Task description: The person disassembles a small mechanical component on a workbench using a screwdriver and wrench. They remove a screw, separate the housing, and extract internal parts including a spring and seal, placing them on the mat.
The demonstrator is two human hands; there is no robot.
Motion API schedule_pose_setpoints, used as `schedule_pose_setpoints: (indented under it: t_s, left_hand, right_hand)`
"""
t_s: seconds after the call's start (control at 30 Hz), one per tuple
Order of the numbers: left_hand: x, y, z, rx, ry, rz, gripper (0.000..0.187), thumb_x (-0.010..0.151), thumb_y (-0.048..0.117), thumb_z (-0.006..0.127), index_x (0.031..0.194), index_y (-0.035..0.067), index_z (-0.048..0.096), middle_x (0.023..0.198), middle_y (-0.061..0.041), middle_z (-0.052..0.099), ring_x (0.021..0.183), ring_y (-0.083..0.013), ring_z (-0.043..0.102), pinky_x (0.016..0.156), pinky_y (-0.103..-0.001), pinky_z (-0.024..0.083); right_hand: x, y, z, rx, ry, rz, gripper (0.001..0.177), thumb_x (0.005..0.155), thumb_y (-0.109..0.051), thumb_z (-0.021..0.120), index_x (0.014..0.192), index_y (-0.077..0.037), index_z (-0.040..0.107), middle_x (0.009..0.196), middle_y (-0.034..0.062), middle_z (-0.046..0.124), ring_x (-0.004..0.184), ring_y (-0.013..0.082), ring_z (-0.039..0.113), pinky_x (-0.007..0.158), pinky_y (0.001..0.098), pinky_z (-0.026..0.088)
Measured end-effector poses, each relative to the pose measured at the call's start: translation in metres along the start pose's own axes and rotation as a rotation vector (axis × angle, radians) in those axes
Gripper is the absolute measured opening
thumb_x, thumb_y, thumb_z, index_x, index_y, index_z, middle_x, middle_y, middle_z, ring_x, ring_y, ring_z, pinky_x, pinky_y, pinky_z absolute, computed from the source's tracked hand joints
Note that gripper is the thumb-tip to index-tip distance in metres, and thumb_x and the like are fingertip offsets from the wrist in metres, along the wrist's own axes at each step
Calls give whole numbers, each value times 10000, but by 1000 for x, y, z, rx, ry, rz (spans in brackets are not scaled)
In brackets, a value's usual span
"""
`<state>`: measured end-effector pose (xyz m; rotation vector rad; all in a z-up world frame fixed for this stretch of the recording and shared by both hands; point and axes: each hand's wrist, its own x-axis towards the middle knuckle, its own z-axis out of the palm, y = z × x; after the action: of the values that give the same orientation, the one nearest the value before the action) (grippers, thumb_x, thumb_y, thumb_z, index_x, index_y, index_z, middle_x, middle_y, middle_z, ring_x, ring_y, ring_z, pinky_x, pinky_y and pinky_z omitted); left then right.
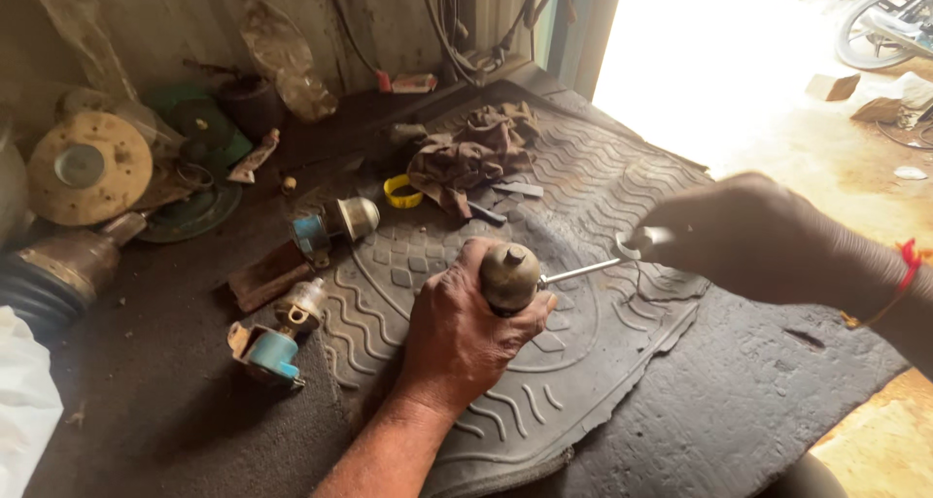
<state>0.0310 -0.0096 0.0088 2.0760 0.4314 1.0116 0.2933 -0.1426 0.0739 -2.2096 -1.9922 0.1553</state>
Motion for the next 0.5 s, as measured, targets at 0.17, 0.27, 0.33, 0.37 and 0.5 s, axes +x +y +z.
schedule_pose_setpoints:
  t_s: [0.17, 0.27, 0.33, 0.37, 0.5]
  left_hand:
    - [0, 0, -1, 15, -43, -81, 404, 831, 356, 802, 1089, 129, 590, 815, -41, 755, 780, -213, 790, 735, -378, 658]
    - [2, 1, -3, 19, -53, -94, 431, 816, 352, 809, 1115, 131, 590, 843, -46, 755, 798, -215, 784, 744, -381, 649]
    - [1, 1, -5, 8, -59, -100, 453, 806, 355, 812, 1131, 132, 588, 862, -48, 756, 810, -214, 781, 749, -382, 645]
    - [2, 0, -5, 1, -68, -109, 460, 804, 361, 810, 1135, 135, 585, 862, -46, 755, 812, -209, 782, 749, -379, 648]
    - [2, -2, -6, 52, -85, -129, 462, 809, 367, 808, 1140, 137, 584, 853, -51, 746, 803, -216, 768, 755, -391, 636]
  right_hand:
    - [24, -25, -6, 231, -78, -138, 423, 1002, -491, 449, 917, -205, 750, 686, -22, 579, 533, 125, 511, 530, 338, 521]
    - [44, -53, -8, 31, 81, -64, 622, 963, -590, 460, 675, -91, 694, 517, 22, 537, 447, 163, 485, 487, 388, 484]
    - [56, -67, -10, -64, 110, 5, 619, 941, -619, 531, 632, -106, 686, 501, 40, 532, 444, 180, 496, 499, 396, 483]
    - [60, -70, -12, -112, 126, 41, 620, 930, -632, 568, 610, -113, 683, 493, 49, 529, 443, 189, 501, 506, 401, 482]
    - [66, -71, -21, -52, 193, -169, 491, 889, -539, 619, 657, -111, 678, 513, 14, 531, 448, 180, 496, 466, 390, 467]
